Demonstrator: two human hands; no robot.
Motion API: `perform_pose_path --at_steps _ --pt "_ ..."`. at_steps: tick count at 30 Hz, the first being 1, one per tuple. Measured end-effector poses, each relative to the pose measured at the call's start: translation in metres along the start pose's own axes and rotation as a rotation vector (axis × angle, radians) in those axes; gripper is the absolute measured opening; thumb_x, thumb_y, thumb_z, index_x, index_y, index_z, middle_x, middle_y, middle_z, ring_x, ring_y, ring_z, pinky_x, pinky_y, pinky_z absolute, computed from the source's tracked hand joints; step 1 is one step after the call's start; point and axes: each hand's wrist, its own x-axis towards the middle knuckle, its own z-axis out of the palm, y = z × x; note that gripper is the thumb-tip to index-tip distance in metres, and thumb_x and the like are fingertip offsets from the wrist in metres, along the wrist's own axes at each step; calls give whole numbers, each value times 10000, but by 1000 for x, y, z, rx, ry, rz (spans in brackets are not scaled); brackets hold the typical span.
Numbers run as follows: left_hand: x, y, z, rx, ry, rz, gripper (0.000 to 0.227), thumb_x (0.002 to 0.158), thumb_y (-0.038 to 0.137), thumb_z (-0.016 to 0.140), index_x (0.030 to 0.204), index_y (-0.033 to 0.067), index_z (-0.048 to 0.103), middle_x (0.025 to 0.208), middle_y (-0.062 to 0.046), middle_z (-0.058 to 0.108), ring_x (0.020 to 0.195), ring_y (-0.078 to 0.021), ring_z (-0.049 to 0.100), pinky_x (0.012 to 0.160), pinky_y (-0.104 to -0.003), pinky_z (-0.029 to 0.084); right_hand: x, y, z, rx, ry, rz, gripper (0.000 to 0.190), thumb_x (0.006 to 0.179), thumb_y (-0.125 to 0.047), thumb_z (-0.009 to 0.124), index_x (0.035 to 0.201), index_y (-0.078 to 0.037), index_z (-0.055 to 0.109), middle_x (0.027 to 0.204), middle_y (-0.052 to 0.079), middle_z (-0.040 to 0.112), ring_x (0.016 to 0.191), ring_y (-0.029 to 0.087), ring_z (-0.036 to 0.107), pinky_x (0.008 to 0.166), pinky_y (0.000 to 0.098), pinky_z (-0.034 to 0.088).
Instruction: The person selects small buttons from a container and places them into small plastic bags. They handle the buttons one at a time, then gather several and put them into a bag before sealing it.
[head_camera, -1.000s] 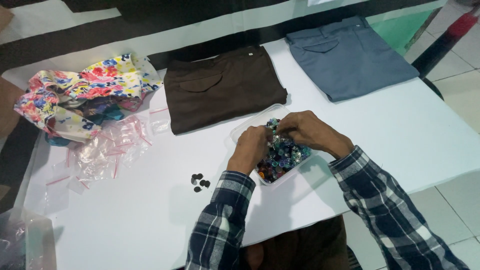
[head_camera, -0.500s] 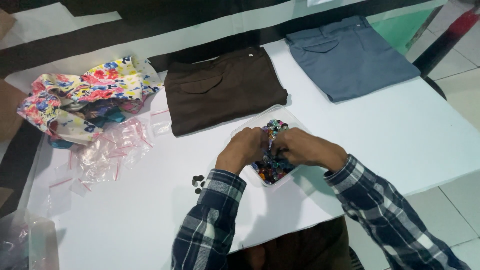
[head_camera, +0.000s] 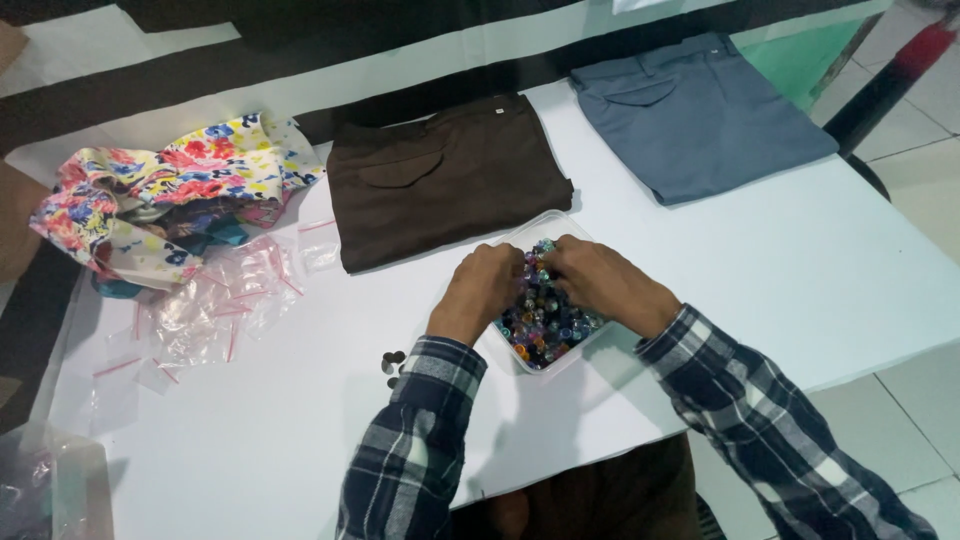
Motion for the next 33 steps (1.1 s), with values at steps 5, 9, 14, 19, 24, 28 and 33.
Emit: perform_pose_path --at_steps 5,9,14,19,24,28,33 --pt "-2 9 -19 -243 -42 11 171 864 -4 663 990 58 761 895 -148 745 869 -323 751 804 -426 616 -9 -3 -20 140 -11 81 263 909 -123 674 1154 -32 700 1079 185 700 1017 370 717 810 397 596" --pt "6 7 -11 -307 -71 64 176 852 -22 628 894 74 768 800 -112 723 765 -264 731 745 -391 609 -14 -7 -27 178 49 63 298 897 -104 692 1175 1 709 1066 237 717 1022 406 711 818 444 591" --pt "-4 20 -26 -167 -125 27 173 861 27 662 986 70 773 912 -157 756 868 -319 754 809 -413 621 -11 -1 -21 135 -3 63 238 923 -114 647 1150 -73 710 1095 156 708 1060 347 702 852 392 571" --pt "9 -1 21 95 -59 -10 166 835 82 703 992 99 753 852 -108 738 807 -266 753 747 -383 633 -8 -1 -3 60 -38 61 244 932 -96 624 1148 -138 730 1101 98 722 1068 282 710 876 335 556" --pt "15 -6 49 210 17 40 143 824 48 648 921 45 753 786 -119 728 761 -314 758 737 -425 625 -3 14 24 187 53 -1 361 839 30 630 1176 -68 710 1106 182 710 1079 408 674 912 456 550" --pt "8 1 51 220 90 35 134 823 67 668 914 79 766 764 -95 725 751 -308 759 743 -406 619 -12 0 8 229 38 29 380 884 36 584 1212 -99 721 1116 166 736 1083 351 704 918 404 552" --pt "0 5 38 -58 121 -50 215 855 121 675 1036 179 775 845 -146 745 855 -362 754 833 -437 611 -9 6 11 309 104 93 366 881 5 635 1216 -111 724 1130 138 747 1087 325 710 931 377 562"
